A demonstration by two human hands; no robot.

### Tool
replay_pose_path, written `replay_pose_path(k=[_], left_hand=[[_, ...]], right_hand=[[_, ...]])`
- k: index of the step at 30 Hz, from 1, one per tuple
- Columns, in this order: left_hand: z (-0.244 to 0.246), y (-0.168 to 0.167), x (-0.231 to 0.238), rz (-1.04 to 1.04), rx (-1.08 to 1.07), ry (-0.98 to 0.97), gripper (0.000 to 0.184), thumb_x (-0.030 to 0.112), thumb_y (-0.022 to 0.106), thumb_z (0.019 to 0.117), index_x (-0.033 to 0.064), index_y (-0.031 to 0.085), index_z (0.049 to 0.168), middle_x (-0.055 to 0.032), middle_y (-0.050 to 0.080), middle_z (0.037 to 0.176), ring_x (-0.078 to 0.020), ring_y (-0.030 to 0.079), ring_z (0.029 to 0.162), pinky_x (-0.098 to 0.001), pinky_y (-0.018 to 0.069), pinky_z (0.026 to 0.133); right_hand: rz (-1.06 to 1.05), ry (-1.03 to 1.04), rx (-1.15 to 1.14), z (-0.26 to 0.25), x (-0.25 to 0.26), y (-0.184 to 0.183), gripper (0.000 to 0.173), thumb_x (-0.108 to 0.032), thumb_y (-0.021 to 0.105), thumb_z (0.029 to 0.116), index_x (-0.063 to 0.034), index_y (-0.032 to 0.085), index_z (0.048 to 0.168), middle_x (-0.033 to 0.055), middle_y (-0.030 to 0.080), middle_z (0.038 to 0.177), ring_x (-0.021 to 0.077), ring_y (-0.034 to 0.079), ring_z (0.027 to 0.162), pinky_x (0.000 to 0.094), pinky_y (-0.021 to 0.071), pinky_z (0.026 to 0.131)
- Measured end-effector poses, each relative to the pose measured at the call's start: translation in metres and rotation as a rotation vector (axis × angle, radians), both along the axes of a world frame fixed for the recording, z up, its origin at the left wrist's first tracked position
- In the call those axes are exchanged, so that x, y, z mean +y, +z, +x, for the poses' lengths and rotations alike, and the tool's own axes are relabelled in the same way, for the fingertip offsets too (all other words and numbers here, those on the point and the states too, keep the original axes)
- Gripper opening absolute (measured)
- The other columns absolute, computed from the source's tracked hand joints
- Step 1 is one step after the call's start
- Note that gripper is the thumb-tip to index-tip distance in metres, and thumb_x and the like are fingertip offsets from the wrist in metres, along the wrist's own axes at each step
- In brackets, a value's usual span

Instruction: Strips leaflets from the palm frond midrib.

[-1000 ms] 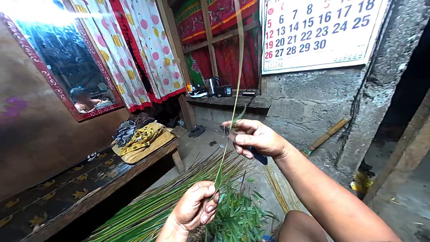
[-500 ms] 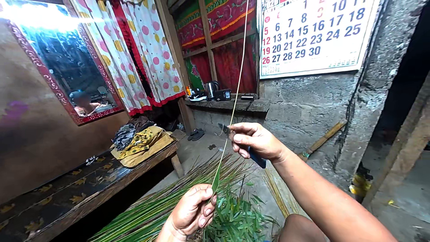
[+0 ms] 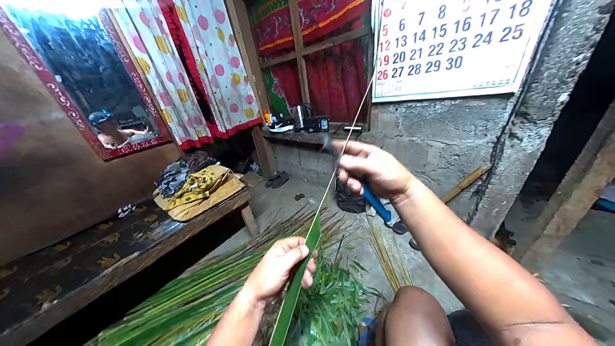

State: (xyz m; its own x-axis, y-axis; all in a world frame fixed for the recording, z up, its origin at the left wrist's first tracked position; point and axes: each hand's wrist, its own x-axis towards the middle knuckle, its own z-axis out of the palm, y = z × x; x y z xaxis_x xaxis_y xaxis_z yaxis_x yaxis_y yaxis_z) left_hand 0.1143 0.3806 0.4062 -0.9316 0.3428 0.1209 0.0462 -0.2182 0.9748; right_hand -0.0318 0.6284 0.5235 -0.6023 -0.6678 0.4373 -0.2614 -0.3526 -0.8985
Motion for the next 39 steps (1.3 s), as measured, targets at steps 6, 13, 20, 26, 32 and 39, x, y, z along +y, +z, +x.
replay_pose_path(k=[6,13,20,26,32,39], left_hand=[[0.002,-0.013,0.011,-0.246,0.133,0.165,0.026,0.016,0.043,0.1101,-0.0019,0.063,0.109,-0.0115,0.074,0.088,-0.0214,0.075,0.075,-0.0348,0.0649,0.071],[-0.007,0.002,0.011,-0.099,0.109,0.297,0.026,0.015,0.043,0.1103,-0.0027,0.062,0.105,-0.0081,0.068,0.075,-0.0140,0.066,0.057,-0.0267,0.0600,0.055],[-0.010,0.004,0.010,0.049,-0.033,0.009,0.022,0.015,0.046,0.1074,0.0067,0.063,0.095,-0.0011,0.065,0.074,-0.0052,0.060,0.053,-0.0186,0.0520,0.049],[-0.011,-0.003,0.004,0.118,-0.096,-0.102,0.023,0.019,0.050,0.1068,0.0086,0.065,0.093,0.0008,0.063,0.070,-0.0037,0.058,0.051,-0.0172,0.0503,0.047],[-0.011,-0.008,-0.001,0.141,-0.125,-0.144,0.023,0.022,0.052,0.1065,0.0088,0.066,0.095,0.0014,0.062,0.069,-0.0039,0.059,0.052,-0.0176,0.0510,0.048],[-0.012,-0.012,-0.006,0.176,-0.117,-0.139,0.023,0.021,0.053,0.1065,0.0075,0.066,0.095,-0.0003,0.063,0.070,-0.0047,0.059,0.052,-0.0183,0.0517,0.048]], right_hand=[[-0.039,-0.079,-0.068,0.019,-0.013,-0.035,0.023,-0.015,0.049,0.1068,-0.0062,0.063,0.123,0.0055,0.063,0.072,0.0059,0.054,0.049,0.0184,0.0474,0.043],[0.174,0.125,-0.066,0.020,-0.009,-0.080,0.026,-0.018,0.060,0.1009,-0.0070,0.065,0.124,0.0063,0.069,0.073,0.0096,0.060,0.051,0.0229,0.0524,0.047],[0.066,0.366,-0.003,0.016,-0.015,-0.116,0.022,-0.014,0.062,0.1020,-0.0045,0.067,0.121,0.0010,0.071,0.077,0.0044,0.062,0.055,0.0179,0.0509,0.049],[0.014,0.406,0.163,-0.003,-0.019,-0.120,0.021,-0.016,0.061,0.1039,-0.0045,0.071,0.119,0.0002,0.072,0.081,0.0027,0.061,0.058,0.0175,0.0509,0.052],[-0.018,0.403,0.213,-0.019,-0.023,-0.115,0.019,-0.015,0.061,0.1037,-0.0037,0.071,0.116,0.0008,0.072,0.084,0.0031,0.062,0.060,0.0179,0.0525,0.053],[-0.043,0.238,0.234,-0.028,-0.027,-0.093,0.022,-0.014,0.061,0.1034,-0.0045,0.070,0.120,0.0050,0.072,0.082,0.0062,0.062,0.058,0.0201,0.0538,0.053]])
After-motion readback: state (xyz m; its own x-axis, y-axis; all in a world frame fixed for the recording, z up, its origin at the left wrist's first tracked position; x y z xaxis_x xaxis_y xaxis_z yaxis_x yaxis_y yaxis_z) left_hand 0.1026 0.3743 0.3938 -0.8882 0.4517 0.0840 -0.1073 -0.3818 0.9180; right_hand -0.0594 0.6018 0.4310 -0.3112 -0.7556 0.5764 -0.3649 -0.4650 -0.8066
